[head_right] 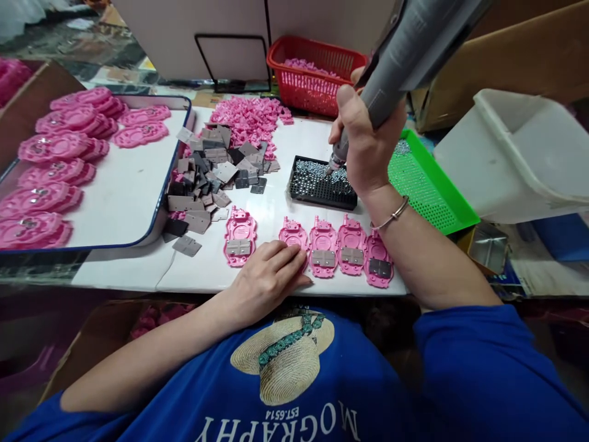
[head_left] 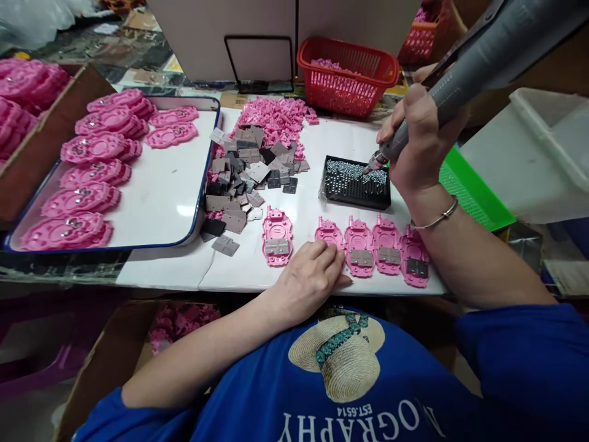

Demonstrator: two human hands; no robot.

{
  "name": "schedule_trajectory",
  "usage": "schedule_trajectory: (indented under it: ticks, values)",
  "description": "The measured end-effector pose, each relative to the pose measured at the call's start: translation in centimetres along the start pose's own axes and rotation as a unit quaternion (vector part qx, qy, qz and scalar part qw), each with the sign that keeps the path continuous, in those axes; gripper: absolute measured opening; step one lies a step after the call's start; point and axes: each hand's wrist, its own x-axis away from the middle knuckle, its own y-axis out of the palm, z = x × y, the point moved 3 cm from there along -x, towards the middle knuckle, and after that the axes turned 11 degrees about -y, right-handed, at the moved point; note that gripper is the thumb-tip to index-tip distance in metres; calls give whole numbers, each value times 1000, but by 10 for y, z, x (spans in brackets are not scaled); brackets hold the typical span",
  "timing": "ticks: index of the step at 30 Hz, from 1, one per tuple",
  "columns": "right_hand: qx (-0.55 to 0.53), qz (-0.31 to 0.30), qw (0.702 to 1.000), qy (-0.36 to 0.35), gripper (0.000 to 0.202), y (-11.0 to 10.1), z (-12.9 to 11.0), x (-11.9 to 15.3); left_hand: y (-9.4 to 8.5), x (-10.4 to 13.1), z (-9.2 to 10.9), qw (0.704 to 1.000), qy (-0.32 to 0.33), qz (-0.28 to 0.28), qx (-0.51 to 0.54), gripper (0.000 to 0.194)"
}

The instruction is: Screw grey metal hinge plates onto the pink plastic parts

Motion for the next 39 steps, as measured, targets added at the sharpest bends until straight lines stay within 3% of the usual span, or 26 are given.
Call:
schedule_trajectory:
  ticks: [17, 25, 29, 33, 35, 39]
  values:
    - [50, -32, 998, 32, 45, 4, 32, 6, 3, 2, -1, 1000, -6, -15, -2, 34]
    - [40, -19, 998, 48, 52, 3, 38, 7, 4, 3, -2, 1000, -7, -28, -7, 34]
    - [15, -10, 999, 50, 45, 5, 18, 3, 4, 2, -1, 1000, -9, -25, -10, 35]
    - [-35, -20, 998, 40, 27, 16, -24, 6, 3, 0, -1, 1000, -5, -24, -4, 35]
    - [-89, -10, 996, 24, 19, 21, -48, 14, 2, 0, 0, 1000, -6, -24, -1, 33]
    - [-162, -63, 983, 52, 14, 30, -75, 41, 1, -1, 0, 1000, -9, -25, 2, 35]
